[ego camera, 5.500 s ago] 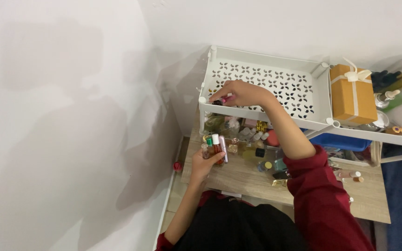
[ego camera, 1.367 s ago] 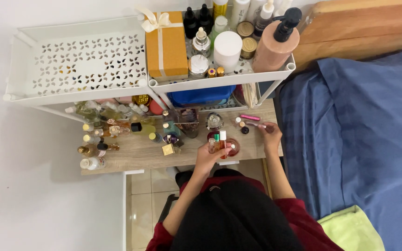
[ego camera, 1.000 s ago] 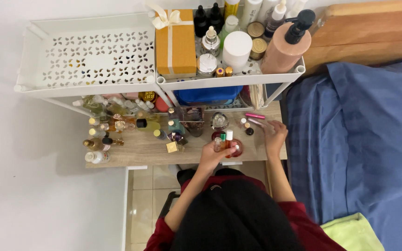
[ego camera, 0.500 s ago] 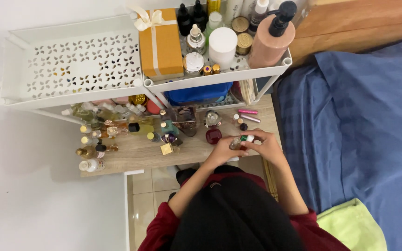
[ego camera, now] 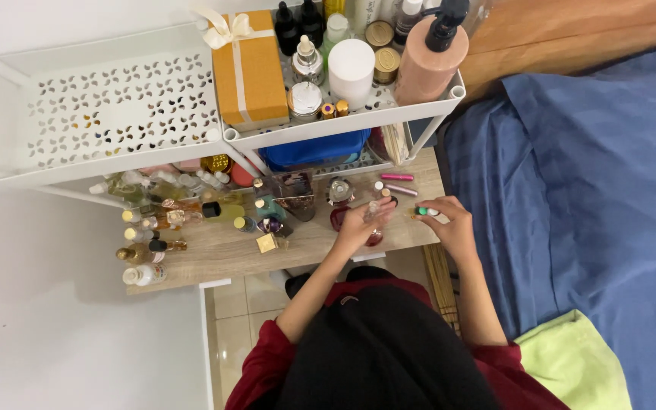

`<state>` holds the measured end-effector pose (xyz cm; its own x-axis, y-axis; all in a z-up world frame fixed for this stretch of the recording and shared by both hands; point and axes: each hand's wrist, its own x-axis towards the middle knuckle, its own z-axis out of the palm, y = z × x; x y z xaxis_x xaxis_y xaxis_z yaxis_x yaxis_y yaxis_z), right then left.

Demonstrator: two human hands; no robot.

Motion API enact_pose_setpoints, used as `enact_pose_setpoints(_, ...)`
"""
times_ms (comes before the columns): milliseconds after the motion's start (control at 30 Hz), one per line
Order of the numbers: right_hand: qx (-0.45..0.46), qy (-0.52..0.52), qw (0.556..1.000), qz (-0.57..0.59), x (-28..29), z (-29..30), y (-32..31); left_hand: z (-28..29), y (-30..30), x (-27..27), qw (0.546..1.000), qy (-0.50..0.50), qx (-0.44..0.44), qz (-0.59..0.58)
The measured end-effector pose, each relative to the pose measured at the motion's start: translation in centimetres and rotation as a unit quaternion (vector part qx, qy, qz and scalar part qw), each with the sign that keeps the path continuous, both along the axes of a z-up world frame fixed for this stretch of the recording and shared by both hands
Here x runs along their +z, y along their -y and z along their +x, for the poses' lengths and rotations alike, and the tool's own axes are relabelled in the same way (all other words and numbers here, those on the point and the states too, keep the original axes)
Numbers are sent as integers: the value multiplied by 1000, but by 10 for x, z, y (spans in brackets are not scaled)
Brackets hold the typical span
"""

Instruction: The person organizes various cosmetic bottles and containers on a white plastic shelf unit and a wooden table. They move items between the shelves and the table surface, arranging them by type. Finally, the person uses a green cloth to wipe the top shelf of the unit.

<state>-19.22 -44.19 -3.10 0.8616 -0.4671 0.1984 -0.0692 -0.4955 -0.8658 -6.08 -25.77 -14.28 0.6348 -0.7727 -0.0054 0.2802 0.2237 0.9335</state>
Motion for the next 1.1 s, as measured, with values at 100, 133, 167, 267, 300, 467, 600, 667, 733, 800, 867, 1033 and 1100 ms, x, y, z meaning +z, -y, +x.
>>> enact_pose_setpoints(100, 2, -12, 999, -35, -42, 8, 4, -2, -7, 10, 1000, 25, 6, 14)
enact_pose_setpoints(133, 2, -12, 999, -35, -50, 10, 4, -2, -8, 12, 1000, 25, 5, 15)
enact_pose_setpoints(167, 11, -15, 999, -46, -59, 11, 3, -1, -10, 14, 1000, 20, 3, 21)
enact_pose_setpoints(267, 24, -14, 998, -57, -77, 17, 3, -1, -13, 18, 999, 19, 9, 31)
enact_pose_setpoints(300, 25, -12, 998, -58, -82, 19, 2, -1, -15, 19, 999, 21, 14, 35)
enact_pose_setpoints(467, 19, 4, 998, -61, -88, 22, 1, -2, -22, 29, 998, 42, 26, 49)
enact_pose_setpoints(600, 20, 21, 997, -64, -93, 23, 3, -5, -25, 42, 996, 56, 34, 62)
enact_pose_setpoints(667, 21, 10, 998, -57, -89, 23, 1, -6, -23, 40, 995, 62, 34, 71)
enact_pose_setpoints(733, 22, 0, 998, -51, -86, 23, 0, -7, -23, 39, 994, 68, 35, 80)
enact_pose_setpoints(800, 20, -12, 999, -36, -85, 22, -1, -8, -23, 39, 996, 46, 32, 62)
enact_pose_setpoints(867, 19, -3, 999, -39, -88, 21, 0, -8, -23, 40, 997, 44, 32, 62)
enact_pose_setpoints(1033, 12, 19, 999, -42, -89, 20, -2, -10, -23, 31, 998, 30, 33, 43)
enact_pose_setpoints(1100, 4, 34, 998, -42, -90, 20, -2, -10, -21, 25, 999, 26, 28, 25)
